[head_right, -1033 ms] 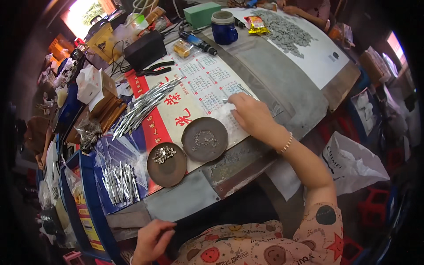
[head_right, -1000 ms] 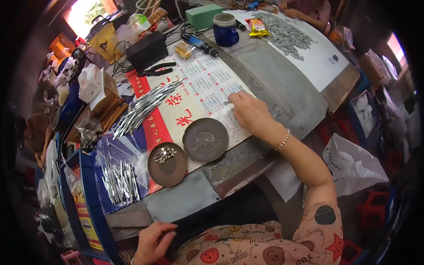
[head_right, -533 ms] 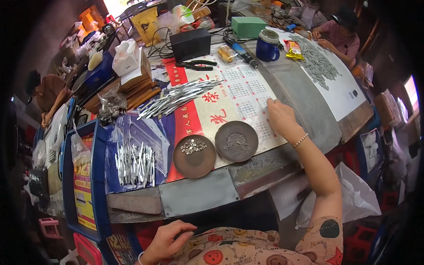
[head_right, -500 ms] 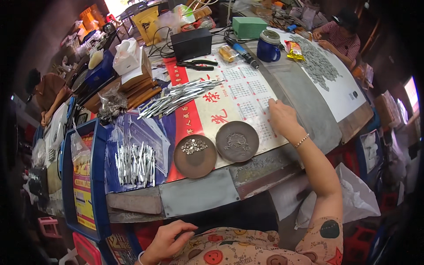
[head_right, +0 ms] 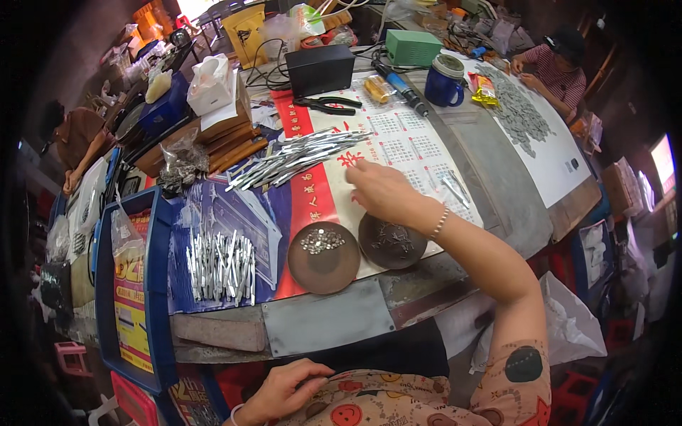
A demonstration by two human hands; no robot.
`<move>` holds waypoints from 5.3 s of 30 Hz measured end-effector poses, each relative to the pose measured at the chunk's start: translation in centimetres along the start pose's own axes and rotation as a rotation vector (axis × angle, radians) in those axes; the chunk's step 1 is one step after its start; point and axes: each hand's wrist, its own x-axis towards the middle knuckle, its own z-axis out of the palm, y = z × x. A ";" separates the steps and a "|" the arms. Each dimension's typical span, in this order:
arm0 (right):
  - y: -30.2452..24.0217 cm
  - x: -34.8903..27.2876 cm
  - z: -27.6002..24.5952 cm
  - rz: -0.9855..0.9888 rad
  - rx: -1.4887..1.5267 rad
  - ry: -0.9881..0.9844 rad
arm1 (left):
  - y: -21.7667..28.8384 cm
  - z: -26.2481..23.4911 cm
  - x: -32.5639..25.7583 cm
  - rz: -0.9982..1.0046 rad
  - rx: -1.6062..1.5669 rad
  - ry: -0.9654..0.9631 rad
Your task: The person assembles small metal components by hand, picking pins and small parts from dishes and joining them together at the workbench.
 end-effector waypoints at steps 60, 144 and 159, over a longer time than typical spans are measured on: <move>-3.2 -11.8 -2.7 0.071 0.263 0.140 | -2.5 3.1 0.8 -0.134 -1.264 0.059; -14.8 -14.0 1.5 -0.243 0.585 0.159 | -2.6 6.2 3.3 -0.083 -1.485 0.150; -14.8 -14.2 -0.6 0.102 1.099 -0.042 | -1.8 6.9 2.3 0.162 -1.357 0.169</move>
